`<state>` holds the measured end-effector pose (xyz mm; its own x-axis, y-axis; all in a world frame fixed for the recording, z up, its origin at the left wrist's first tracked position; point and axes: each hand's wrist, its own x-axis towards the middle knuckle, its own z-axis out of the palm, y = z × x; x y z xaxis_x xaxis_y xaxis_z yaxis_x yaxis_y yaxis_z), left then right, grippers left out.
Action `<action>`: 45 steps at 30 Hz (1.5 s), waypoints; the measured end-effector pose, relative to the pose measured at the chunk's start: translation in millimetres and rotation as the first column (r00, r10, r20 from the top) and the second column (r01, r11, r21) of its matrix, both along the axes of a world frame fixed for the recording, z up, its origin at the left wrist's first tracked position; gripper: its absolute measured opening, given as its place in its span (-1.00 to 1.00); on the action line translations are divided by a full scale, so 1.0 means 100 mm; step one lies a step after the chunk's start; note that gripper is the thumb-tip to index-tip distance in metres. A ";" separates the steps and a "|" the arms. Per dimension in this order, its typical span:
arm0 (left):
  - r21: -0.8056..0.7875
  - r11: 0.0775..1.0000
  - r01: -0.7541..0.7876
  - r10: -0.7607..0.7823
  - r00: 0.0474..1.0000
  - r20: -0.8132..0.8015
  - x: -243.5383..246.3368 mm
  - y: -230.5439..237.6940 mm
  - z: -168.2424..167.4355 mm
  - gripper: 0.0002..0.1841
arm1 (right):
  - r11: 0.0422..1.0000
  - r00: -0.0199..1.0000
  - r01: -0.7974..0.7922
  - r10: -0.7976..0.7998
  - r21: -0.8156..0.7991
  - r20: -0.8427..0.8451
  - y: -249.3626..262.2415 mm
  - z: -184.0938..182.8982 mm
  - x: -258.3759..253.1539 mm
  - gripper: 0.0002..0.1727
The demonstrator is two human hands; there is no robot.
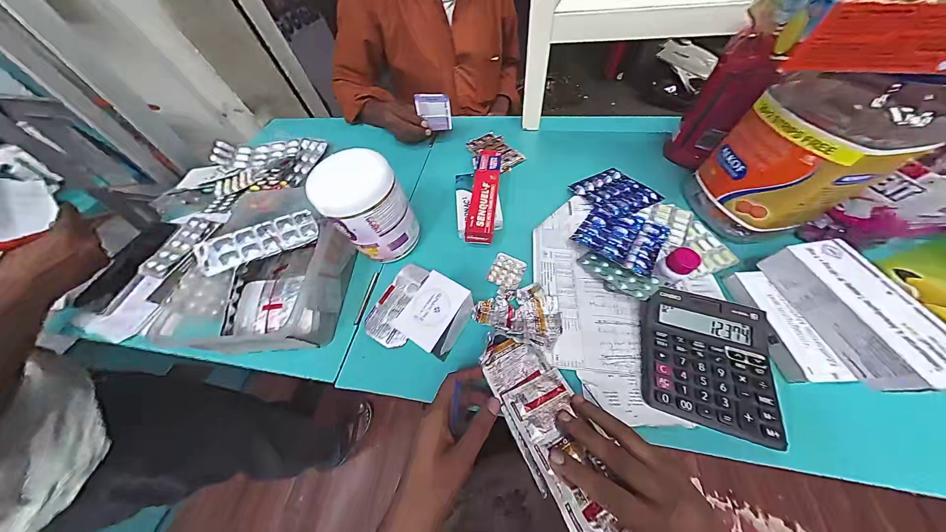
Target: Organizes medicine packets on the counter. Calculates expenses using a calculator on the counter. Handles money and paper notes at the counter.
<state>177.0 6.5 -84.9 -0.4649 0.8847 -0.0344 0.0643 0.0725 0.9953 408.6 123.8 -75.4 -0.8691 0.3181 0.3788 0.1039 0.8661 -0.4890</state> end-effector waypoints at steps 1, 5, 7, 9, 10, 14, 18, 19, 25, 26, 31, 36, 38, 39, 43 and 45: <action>0.003 0.999 -0.036 0.036 0.979 -0.201 0.02 -0.01 0.01 -0.54 | 1.000 1.000 -0.006 0.006 0.020 0.004 0.02 0.00 -0.01 -0.59; -0.005 0.987 -0.164 0.105 0.653 -0.750 0.07 0.00 0.10 -0.48 | 0.994 0.999 -0.035 0.034 0.103 0.020 0.09 -0.05 -0.02 -0.61; -0.007 0.991 -0.130 0.068 0.566 -0.822 0.07 0.05 0.14 -0.65 | 0.994 0.998 -0.055 0.056 0.096 -0.014 0.15 -0.05 0.00 -0.64; -0.051 0.998 -0.049 -0.015 0.556 -0.831 0.10 0.09 0.15 -0.72 | 0.995 0.989 -0.101 0.099 -0.013 -0.111 0.21 -0.01 0.09 -0.72; -0.071 0.997 -0.013 -0.051 0.553 -0.832 0.11 0.12 0.15 -0.69 | 0.987 0.980 -0.138 0.124 -0.083 -0.157 0.25 0.04 0.13 -0.74; -0.119 0.993 0.020 -0.112 0.518 -0.848 0.12 0.14 0.16 -0.68 | 0.934 0.953 -0.271 0.227 -0.233 -0.201 0.35 0.11 0.27 -0.76; -0.109 0.994 0.024 -0.108 0.467 -0.878 0.14 0.18 0.19 -0.74 | 0.919 0.939 -0.334 0.305 -0.210 -0.161 0.32 0.12 0.24 -0.76; -0.092 0.995 0.041 -0.100 0.457 -0.884 0.14 0.20 0.20 -0.74 | 0.919 0.939 -0.335 0.309 -0.206 -0.148 0.32 0.13 0.22 -0.76; -0.006 0.985 0.170 -0.061 0.321 -0.945 0.09 0.26 0.20 -0.87 | 0.920 0.942 -0.335 0.325 -0.206 -0.081 0.35 0.12 0.17 -0.72; 0.010 0.982 0.190 -0.048 0.298 -0.953 0.08 0.27 0.17 -0.84 | 0.919 0.943 -0.334 0.326 -0.211 -0.074 0.35 0.13 0.17 -0.72; 0.017 0.961 0.277 -0.019 0.125 -0.992 0.02 0.29 0.15 -0.75 | 0.910 0.939 -0.344 0.334 -0.233 -0.082 0.38 0.14 0.17 -0.75; -0.058 0.949 0.311 -0.062 0.006 -0.998 0.05 0.35 0.25 -0.76 | 0.903 0.939 -0.343 0.338 -0.258 -0.064 0.39 0.16 0.18 -0.73; -0.054 0.942 0.330 -0.070 0.037 -0.997 0.01 0.40 0.27 -0.77 | 0.903 0.938 -0.344 0.340 -0.259 -0.060 0.39 0.18 0.17 -0.73; -0.039 0.939 0.342 -0.072 0.083 -0.994 -0.02 0.43 0.28 -0.79 | 0.902 0.937 -0.346 0.344 -0.258 -0.056 0.39 0.18 0.16 -0.73; -0.036 0.921 0.387 -0.135 0.232 -0.963 -0.18 0.50 0.34 -0.81 | 0.906 0.933 -0.358 0.358 -0.224 -0.041 0.41 0.16 0.12 -0.70; -0.070 0.916 0.394 -0.171 0.227 -0.959 -0.22 0.49 0.39 -0.85 | 0.912 0.930 -0.366 0.368 -0.187 -0.023 0.42 0.15 0.11 -0.69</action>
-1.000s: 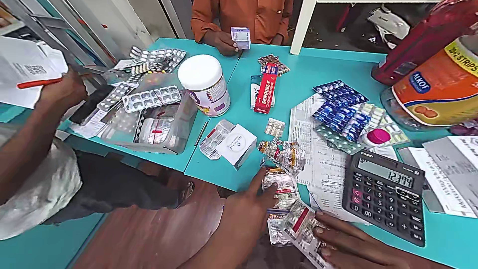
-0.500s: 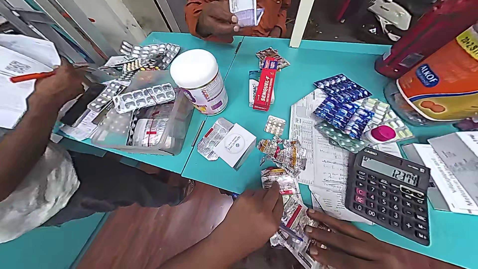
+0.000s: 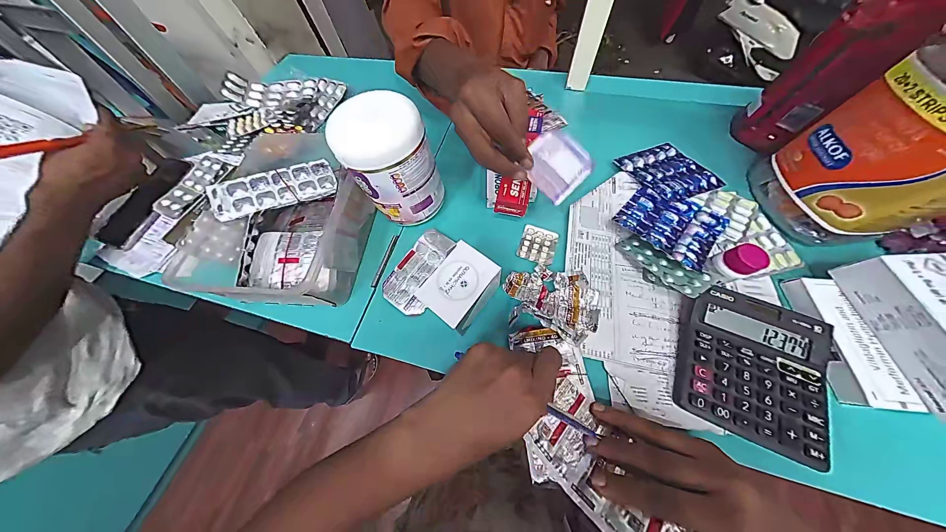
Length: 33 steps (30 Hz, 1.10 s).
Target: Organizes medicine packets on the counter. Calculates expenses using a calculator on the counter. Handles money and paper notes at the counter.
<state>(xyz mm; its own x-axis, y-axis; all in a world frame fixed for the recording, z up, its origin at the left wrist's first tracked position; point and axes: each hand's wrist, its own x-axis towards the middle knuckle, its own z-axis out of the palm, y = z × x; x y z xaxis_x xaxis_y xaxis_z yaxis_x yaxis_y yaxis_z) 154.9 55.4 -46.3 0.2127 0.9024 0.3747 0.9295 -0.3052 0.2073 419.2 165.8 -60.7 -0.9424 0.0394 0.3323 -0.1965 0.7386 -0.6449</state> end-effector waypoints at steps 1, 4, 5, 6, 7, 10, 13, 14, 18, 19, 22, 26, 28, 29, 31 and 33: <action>-0.022 1.000 0.001 -0.002 1.000 -0.013 -0.01 -0.01 0.02 -0.87 | 1.000 1.000 -0.002 0.002 0.024 0.008 0.01 0.00 -0.01 -0.68; -0.075 0.997 0.013 -0.015 0.999 -0.030 -0.02 -0.03 0.09 -0.79 | 0.982 0.997 0.070 -0.074 0.173 0.019 -0.01 0.03 -0.08 -0.68; -0.095 0.995 0.017 -0.020 0.999 -0.031 -0.02 -0.03 0.11 -0.75 | 0.966 0.993 0.113 -0.119 0.231 0.010 -0.03 0.03 -0.12 -0.67; -0.109 0.994 0.017 -0.021 0.999 -0.038 -0.03 -0.03 0.13 -0.74 | 0.947 0.987 0.155 -0.161 0.280 -0.004 -0.06 0.03 -0.15 -0.67; -0.121 0.993 0.014 -0.020 0.999 -0.046 -0.04 -0.03 0.14 -0.74 | 0.930 0.981 0.186 -0.191 0.318 -0.014 -0.09 0.03 -0.18 -0.68; -0.170 0.985 0.008 -0.018 0.998 -0.055 -0.05 -0.06 0.17 -0.71 | 0.882 0.970 0.226 -0.243 0.413 -0.011 -0.21 0.04 -0.22 -0.71; -0.222 0.975 0.030 -0.041 0.998 -0.044 -0.08 -0.10 0.19 -0.71 | 0.841 0.955 0.259 -0.296 0.476 0.003 -0.29 0.05 -0.24 -0.73; -0.258 0.965 0.038 -0.047 0.998 -0.029 -0.09 -0.11 0.21 -0.70 | 0.828 0.950 0.266 -0.312 0.494 0.012 -0.31 0.06 -0.25 -0.72; -0.234 0.972 -0.026 0.011 0.998 -0.064 -0.04 -0.20 0.16 -0.63 | 0.778 0.938 0.280 -0.347 0.562 0.012 -0.37 0.05 -0.27 -0.69; -0.179 0.982 -0.058 0.041 0.995 -0.096 0.00 -0.23 0.12 -0.61 | 0.774 0.938 0.279 -0.346 0.568 0.011 -0.37 0.04 -0.27 -0.69; -0.067 0.991 -0.116 0.107 0.987 -0.121 0.05 -0.30 -0.01 -0.54 | 0.777 0.938 0.277 -0.346 0.565 0.015 -0.36 0.00 -0.26 -0.66; 0.009 0.986 -0.169 0.169 0.975 -0.142 0.04 -0.35 -0.13 -0.54 | 0.762 0.935 0.288 -0.356 0.581 0.003 -0.38 -0.01 -0.28 -0.65; 0.017 0.983 -0.185 0.185 0.966 -0.183 0.05 -0.35 -0.16 -0.65 | 0.751 0.936 0.282 -0.351 0.597 0.000 -0.38 -0.02 -0.29 -0.65; 0.023 0.984 -0.177 0.178 0.966 -0.190 0.05 -0.34 -0.18 -0.67 | 0.749 0.937 0.280 -0.350 0.600 0.000 -0.38 -0.02 -0.30 -0.65; 0.060 0.986 -0.154 0.162 0.969 -0.188 0.01 -0.33 -0.22 -0.69 | 0.750 0.937 0.279 -0.350 0.600 0.002 -0.40 -0.01 -0.31 -0.65; 0.092 0.985 -0.149 0.163 0.973 -0.166 -0.04 -0.32 -0.25 -0.65 | 0.747 0.936 0.283 -0.352 0.602 -0.004 -0.40 0.00 -0.32 -0.64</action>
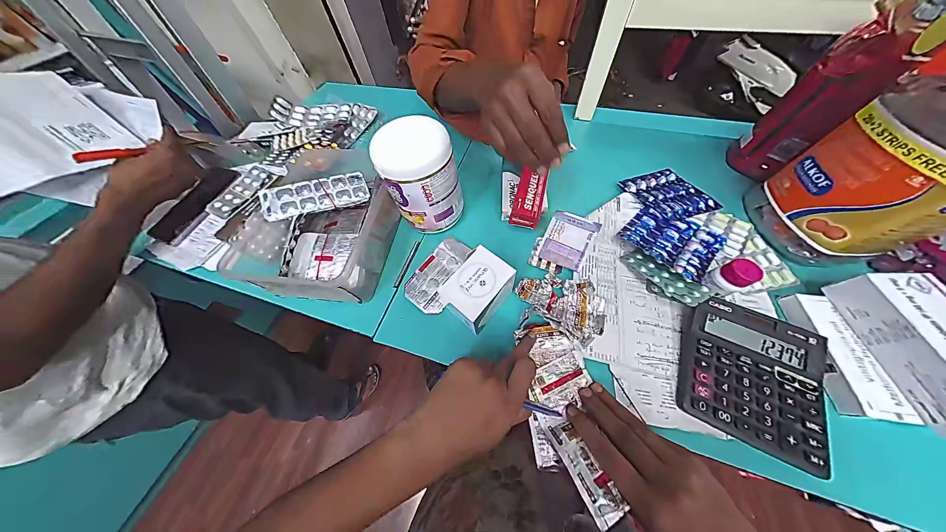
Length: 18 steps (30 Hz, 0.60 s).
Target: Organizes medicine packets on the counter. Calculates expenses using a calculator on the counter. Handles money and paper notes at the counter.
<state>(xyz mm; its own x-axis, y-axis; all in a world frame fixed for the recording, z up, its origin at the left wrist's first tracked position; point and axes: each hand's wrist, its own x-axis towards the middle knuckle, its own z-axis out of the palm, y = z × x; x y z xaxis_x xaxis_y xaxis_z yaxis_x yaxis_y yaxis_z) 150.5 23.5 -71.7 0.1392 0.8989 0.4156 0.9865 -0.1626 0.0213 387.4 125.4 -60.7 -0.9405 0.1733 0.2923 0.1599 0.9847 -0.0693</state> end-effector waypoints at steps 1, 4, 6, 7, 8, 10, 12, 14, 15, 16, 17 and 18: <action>0.005 1.000 -0.001 0.001 1.000 0.020 -0.02 0.00 0.00 -0.58 | 1.000 1.000 0.001 -0.001 -0.002 0.001 0.00 0.01 -0.01 -0.64; 0.002 1.000 -0.003 0.002 0.996 0.094 -0.08 0.02 0.02 -0.54 | 1.000 1.000 0.020 -0.020 -0.016 0.007 -0.02 0.02 -0.03 -0.62; 0.009 1.000 -0.012 0.011 0.991 0.137 -0.09 0.03 0.04 -0.62 | 0.999 0.999 0.052 -0.052 -0.001 0.014 -0.05 0.02 -0.06 -0.61; 0.007 1.000 -0.017 0.015 0.988 0.152 -0.08 0.04 0.06 -0.63 | 0.997 0.997 0.071 -0.071 0.014 0.015 -0.07 0.02 -0.08 -0.61; 0.005 1.000 -0.022 0.021 0.987 0.159 -0.06 0.04 0.07 -0.63 | 0.996 0.996 0.088 -0.088 0.032 0.014 -0.09 0.02 -0.11 -0.62; -0.006 0.999 -0.034 0.035 0.988 0.149 -0.02 0.04 0.09 -0.60 | 0.993 0.994 0.108 -0.109 0.056 0.015 -0.12 0.02 -0.17 -0.61; -0.016 0.999 -0.046 0.048 0.987 0.151 0.00 0.04 0.11 -0.61 | 0.992 0.994 0.106 -0.108 0.072 0.019 -0.12 0.02 -0.20 -0.62; -0.030 0.998 -0.053 0.057 0.988 0.144 0.00 0.04 0.11 -0.63 | 0.993 0.996 0.089 -0.091 0.079 0.023 -0.10 0.03 -0.20 -0.62; -0.034 0.998 -0.057 0.060 0.990 0.127 0.00 0.03 0.12 -0.63 | 0.993 0.996 0.080 -0.082 0.085 0.021 -0.09 0.03 -0.20 -0.62; -0.036 0.998 -0.060 0.064 0.993 0.102 0.01 0.03 0.12 -0.62 | 0.993 0.997 0.071 -0.074 0.089 0.023 -0.08 0.03 -0.19 -0.63; -0.046 0.997 -0.065 0.069 0.995 0.073 0.03 0.03 0.11 -0.60 | 0.994 0.997 0.064 -0.067 0.091 0.027 -0.08 0.02 -0.18 -0.63; -0.066 0.995 -0.073 0.076 0.996 0.046 0.06 0.03 0.11 -0.61 | 0.995 0.998 0.057 -0.060 0.086 0.033 -0.08 0.02 -0.17 -0.62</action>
